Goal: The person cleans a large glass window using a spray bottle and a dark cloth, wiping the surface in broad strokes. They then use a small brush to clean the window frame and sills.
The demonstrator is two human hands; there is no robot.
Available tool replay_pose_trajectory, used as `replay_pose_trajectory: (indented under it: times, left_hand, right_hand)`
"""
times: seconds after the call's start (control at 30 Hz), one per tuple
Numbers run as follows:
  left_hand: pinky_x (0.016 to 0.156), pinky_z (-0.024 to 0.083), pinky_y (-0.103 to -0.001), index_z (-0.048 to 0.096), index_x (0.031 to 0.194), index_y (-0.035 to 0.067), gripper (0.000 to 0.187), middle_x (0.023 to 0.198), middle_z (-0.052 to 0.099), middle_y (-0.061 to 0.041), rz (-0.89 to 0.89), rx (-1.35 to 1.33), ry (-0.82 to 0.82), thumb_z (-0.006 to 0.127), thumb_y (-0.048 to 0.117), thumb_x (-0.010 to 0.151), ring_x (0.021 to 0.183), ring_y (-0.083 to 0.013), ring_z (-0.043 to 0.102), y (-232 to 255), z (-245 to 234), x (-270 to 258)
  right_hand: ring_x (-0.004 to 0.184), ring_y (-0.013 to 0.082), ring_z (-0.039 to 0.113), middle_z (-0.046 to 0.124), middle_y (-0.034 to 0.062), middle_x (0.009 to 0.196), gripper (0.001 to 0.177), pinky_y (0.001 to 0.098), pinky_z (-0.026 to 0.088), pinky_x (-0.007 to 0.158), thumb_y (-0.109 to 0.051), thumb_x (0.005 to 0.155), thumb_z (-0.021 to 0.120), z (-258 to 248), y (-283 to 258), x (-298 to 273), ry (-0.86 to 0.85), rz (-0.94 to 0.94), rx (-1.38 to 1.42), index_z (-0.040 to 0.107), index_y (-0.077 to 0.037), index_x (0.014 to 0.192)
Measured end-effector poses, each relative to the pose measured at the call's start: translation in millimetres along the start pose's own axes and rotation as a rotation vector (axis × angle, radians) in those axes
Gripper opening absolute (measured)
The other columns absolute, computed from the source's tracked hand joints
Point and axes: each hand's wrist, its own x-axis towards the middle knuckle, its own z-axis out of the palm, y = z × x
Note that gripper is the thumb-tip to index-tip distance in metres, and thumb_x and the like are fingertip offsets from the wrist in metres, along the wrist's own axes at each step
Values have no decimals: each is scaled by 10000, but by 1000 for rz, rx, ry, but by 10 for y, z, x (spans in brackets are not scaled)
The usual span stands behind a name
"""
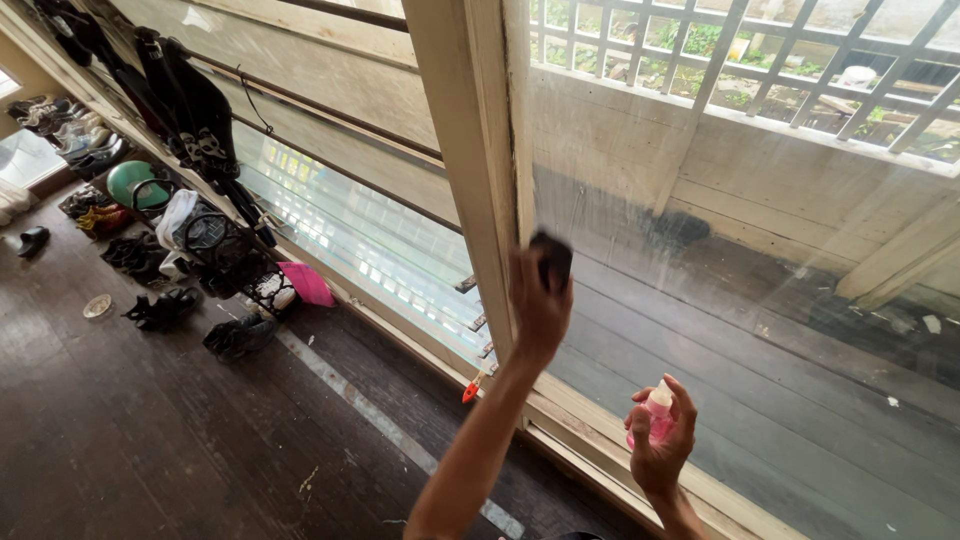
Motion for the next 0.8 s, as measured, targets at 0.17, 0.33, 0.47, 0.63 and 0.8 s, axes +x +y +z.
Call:
replay_pose_trajectory:
  times: [0.17,0.33,0.47,0.63,0.8]
  left_hand:
    - [894,484,-501,497,1183,-6,444,1150,517,-223,100,-53,45,748,32,818,1049,-437,554,439,-165,548]
    - [871,465,-526,461,1214,-34,450,1138,489,-266,-49,74,-72,724,19,853,1047,-476,532,9,66,-112]
    - [876,444,-548,433,1198,-59,491,1140,474,-295,-94,86,-137,744,44,833,1053,-497,499,-492,241,-983]
    - [872,490,-481,462,1136,-11,289,1103,520,-218,-348,133,-372,635,10,906,1036,-409,579,-863,291,-1744]
    - [809,501,-478,512,1118,8,278,1077,567,-189,-497,111,-436,640,12,871,956,-399,620,-942,46,-1889]
  right_hand:
    - [655,117,618,643,119,984,516,266,526,555,-205,1012,604,-4,-5,40,-2,-18,1,396,-91,1470]
    - [658,115,627,648,114,980,513,258,540,561,-203,1019,602,-2,13,36,-2,-10,15,393,-84,1473]
    - [637,112,613,651,116,981,523,252,513,522,-206,1004,607,18,35,23,-8,3,-9,401,-80,1467]
    - [622,91,629,679,95,973,517,233,526,478,-212,999,602,158,81,174,-41,-52,-18,403,-84,1458]
    - [779,154,662,689,98,1011,495,294,568,650,-171,1035,618,458,-170,465,-53,-286,-163,422,-70,1479]
